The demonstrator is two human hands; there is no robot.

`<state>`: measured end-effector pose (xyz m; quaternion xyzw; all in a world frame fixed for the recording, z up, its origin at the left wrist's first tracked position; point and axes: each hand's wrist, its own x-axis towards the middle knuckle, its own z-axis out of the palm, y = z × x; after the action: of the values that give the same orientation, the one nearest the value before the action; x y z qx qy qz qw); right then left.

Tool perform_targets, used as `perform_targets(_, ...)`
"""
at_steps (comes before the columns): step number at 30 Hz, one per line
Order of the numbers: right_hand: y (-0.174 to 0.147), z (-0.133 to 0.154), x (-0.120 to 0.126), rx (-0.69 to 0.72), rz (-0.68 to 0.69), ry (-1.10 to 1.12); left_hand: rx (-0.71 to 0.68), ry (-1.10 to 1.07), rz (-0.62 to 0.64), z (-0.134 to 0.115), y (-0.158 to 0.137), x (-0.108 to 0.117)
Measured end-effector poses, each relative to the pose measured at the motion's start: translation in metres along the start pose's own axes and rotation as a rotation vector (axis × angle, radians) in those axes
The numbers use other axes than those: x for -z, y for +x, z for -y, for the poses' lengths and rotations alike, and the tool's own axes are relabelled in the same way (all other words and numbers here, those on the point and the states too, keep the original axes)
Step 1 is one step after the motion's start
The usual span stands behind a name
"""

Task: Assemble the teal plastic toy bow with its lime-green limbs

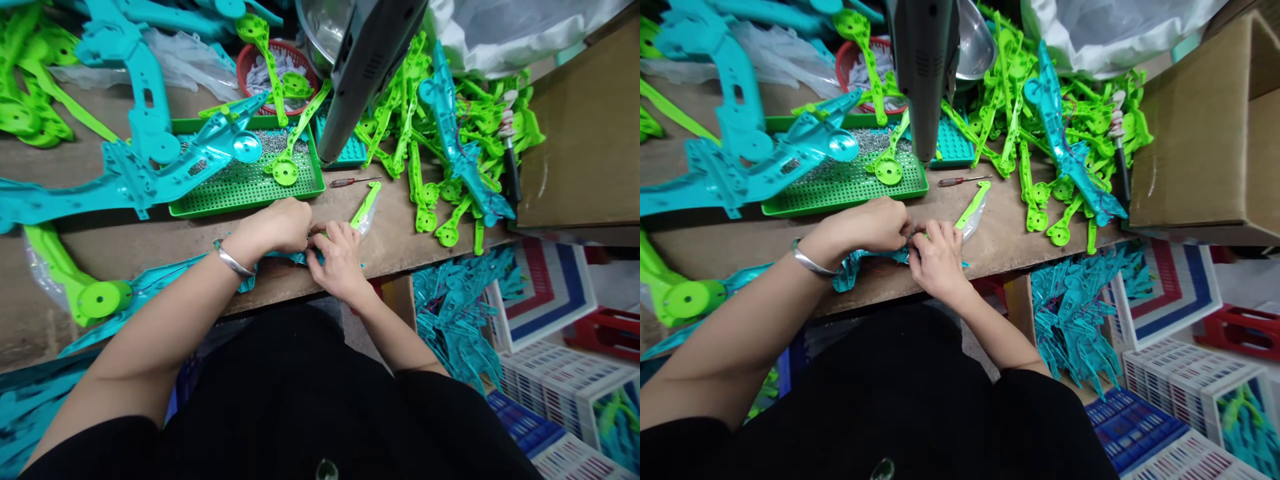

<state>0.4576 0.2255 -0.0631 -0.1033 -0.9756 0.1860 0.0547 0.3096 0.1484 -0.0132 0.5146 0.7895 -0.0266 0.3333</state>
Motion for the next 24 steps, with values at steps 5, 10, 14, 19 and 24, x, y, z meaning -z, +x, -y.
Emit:
perform_targets(5,0.001,0.002,-0.001,-0.021,0.002,-0.010,0.008,0.022,0.000,-0.001,0.010,-0.003)
perform_targets(10,0.001,0.002,0.000,-0.022,-0.007,0.021,-0.035,-0.075,0.047,0.008,0.006,0.004)
perform_targets(14,0.001,0.002,0.001,-0.024,-0.002,0.039,-0.041,-0.060,0.069,0.009,0.002,0.007)
perform_targets(19,0.003,0.007,0.000,-0.056,-0.003,0.029,-0.007,-0.033,0.090,0.001,0.006,0.007)
perform_targets(24,0.004,0.008,0.000,-0.075,0.016,-0.032,-0.014,-0.071,0.039,0.002,0.006,0.004)
